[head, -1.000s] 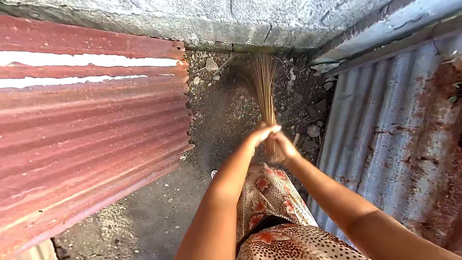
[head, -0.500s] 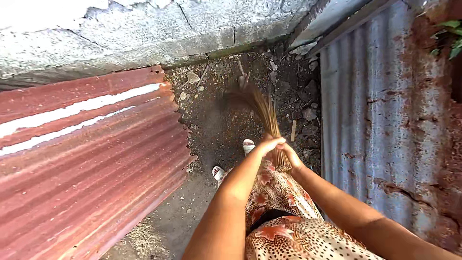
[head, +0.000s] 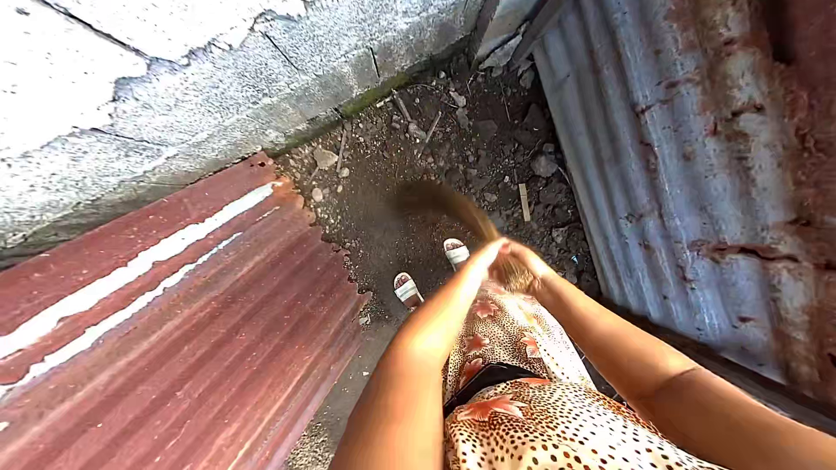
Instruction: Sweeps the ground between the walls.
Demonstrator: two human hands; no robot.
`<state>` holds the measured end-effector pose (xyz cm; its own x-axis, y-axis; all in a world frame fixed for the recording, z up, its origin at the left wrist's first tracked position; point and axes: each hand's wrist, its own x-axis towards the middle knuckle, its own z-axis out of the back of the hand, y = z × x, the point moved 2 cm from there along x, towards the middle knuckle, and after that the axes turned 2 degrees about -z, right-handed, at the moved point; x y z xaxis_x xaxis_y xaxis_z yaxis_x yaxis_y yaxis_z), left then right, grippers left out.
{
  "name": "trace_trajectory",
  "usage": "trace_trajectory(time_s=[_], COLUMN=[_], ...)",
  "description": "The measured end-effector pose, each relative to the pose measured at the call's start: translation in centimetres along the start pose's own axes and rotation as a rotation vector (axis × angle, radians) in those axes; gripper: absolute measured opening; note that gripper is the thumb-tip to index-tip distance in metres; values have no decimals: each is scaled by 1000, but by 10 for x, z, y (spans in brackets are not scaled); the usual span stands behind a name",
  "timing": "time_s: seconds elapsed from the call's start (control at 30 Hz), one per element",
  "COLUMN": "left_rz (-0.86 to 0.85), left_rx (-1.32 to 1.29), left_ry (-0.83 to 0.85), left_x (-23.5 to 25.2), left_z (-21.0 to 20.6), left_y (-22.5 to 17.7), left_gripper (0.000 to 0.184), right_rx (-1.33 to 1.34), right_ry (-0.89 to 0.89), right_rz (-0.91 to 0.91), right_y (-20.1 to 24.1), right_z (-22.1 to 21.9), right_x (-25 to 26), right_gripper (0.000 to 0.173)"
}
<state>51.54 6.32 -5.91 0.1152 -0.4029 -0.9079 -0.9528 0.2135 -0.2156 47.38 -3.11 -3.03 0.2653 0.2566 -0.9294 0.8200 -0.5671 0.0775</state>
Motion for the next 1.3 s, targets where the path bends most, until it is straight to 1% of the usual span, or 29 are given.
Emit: trace_trajectory(time_s=[0.03, 0.07, 0.1, 0.17, 0.23, 0.27, 0.3, 0.33, 0.37, 0.4, 0.43, 0.5, 0.6, 0.67, 0.73, 0.83, 0.87, 0.93, 1.03, 1.13, 1.23, 1.3], left_rz=[-56, -117, -155, -131, -49, -3, 37, 66, 97, 131, 161, 200, 243, 248, 203, 176, 164, 155, 148, 45, -118, -217], left_rx=[56, 84, 88, 29, -96, -136, -182, -218, -245, -259, -257, -236, -93, -6, 8, 4, -1, -17, -19, 7, -28, -69], left_ry=[39, 67, 103, 153, 147, 140, 146, 142, 124, 104, 97, 122, 68, 0, -47, -139, -158, -178, -167, -123, -57, 5], left_x=[15, 24, 22, -2, -31, -50, -67, -80, -87, -89, -88, -77, -38, -9, 21, 47, 55, 57, 51, 56, 78, 80], left_z=[7, 14, 20, 33, 42, 43, 42, 38, 33, 26, 18, 4, -16, -31, -45, -56, -59, -62, -68, -78, -83, -89], left_y=[-7, -8, 3, 43, 91, 111, 127, 135, 140, 140, 139, 127, 94, 75, 45, 34, 26, 16, 6, -21, -37, -58], left_gripper=[36, 40, 43, 50, 46, 44, 43, 37, 27, 16, 15, 25, 34, 36, 37, 37, 39, 43, 39, 31, 27, 27], right_rx=[53, 35, -39, -249, -336, -335, -317, -292, -262, -232, -220, -197, -69, 0, 30, 90, 101, 141, 157, 63, -118, -217], right_ry=[-42, -58, -71, -80, -96, -86, -62, -31, 14, 59, 97, 135, 163, 128, 104, 88, 95, 93, 26, -35, -131, -176], right_rz=[79, 142, 180, 201, 160, 127, 76, 16, -49, -107, -163, -210, -126, -86, -71, -104, -96, -104, -78, 56, 123, 169], right_y=[2, 1, -11, -57, -109, -133, -149, -158, -159, -154, -147, -126, -90, -65, -28, -7, 5, 15, 21, 49, 80, 103], right_z=[-4, -6, -5, 1, 4, 3, 2, 2, 4, 8, 14, 27, 45, 56, 67, 80, 80, 80, 76, 71, 75, 71], right_x=[6, 9, 9, 3, -11, -22, -35, -46, -55, -61, -64, -59, -36, -26, -12, 2, 6, 10, 7, -4, -10, -16], right_gripper=[34, 34, 32, 31, 49, 52, 52, 46, 34, 22, 21, 28, 30, 34, 36, 37, 37, 37, 31, 26, 28, 30])
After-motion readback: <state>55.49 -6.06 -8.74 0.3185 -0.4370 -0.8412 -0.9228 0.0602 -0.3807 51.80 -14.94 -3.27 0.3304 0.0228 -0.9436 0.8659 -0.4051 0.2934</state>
